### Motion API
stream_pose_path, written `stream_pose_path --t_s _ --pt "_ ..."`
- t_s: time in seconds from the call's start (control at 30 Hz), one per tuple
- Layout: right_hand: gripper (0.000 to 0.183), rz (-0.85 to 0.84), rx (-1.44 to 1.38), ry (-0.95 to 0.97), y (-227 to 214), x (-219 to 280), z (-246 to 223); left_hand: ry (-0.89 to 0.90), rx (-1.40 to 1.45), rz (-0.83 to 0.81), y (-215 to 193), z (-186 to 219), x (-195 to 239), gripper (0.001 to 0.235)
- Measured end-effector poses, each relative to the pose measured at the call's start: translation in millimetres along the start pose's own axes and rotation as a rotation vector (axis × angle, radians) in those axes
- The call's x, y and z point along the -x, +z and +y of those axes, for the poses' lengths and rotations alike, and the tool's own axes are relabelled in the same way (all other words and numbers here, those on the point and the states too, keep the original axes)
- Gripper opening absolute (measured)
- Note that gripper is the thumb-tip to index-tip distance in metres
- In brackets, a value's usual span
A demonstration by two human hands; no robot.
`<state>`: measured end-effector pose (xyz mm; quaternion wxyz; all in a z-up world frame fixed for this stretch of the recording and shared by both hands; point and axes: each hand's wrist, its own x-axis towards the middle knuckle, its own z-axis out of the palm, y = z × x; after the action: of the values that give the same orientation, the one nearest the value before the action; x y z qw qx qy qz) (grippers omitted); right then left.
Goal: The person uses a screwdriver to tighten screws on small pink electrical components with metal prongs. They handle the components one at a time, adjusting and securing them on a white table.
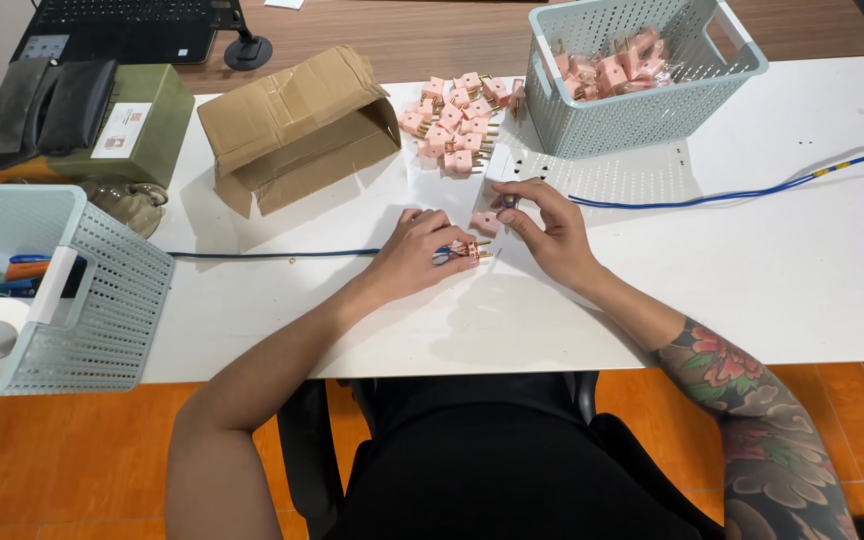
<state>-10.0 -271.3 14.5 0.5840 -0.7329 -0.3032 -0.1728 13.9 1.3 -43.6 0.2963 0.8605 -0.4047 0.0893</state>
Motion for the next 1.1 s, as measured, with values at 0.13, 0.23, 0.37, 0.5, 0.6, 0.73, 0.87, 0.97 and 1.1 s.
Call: stream_pose_path --t_s 0.13,0.23,0.37,0.5,0.6,0.73,0.87,0.97,1.1 --pt "0.036 0.014 -0.026 0.006 1 -2 2 -0.003 0.003 0.006 1 -2 0 0.040" --pt "0.036 0.035 -0.064 0.016 1 -1 4 0.012 -0.024 0.021 5 -6 1 0.042" --pt "0.037 0.038 -0.075 0.040 -2 -1 6 0.008 -0.019 0.018 2 -2 0 0.041" --pt "0.036 0.020 -0.080 0.038 -2 -6 5 0.008 -0.006 0.027 2 0 0 0.040" --pt "0.035 -0.012 -0.063 0.012 2 -22 -6 0.020 -0.013 0.040 0 2 0 0.040" --pt "0.035 -0.014 -0.085 0.004 7 -28 -3 0.017 -0.025 0.038 0 3 0 0.040" --pt "0.034 0.100 -0.099 -0.024 7 -23 10 0.019 -0.026 0.060 -4 2 -3 0.036" --pt "0.032 0.147 -0.100 0.004 8 -15 15 0.022 -0.027 0.051 -1 4 0 0.035" --pt "0.031 0.164 -0.100 0.005 9 -15 11 0.021 -0.030 0.055 -2 3 -2 0.034"
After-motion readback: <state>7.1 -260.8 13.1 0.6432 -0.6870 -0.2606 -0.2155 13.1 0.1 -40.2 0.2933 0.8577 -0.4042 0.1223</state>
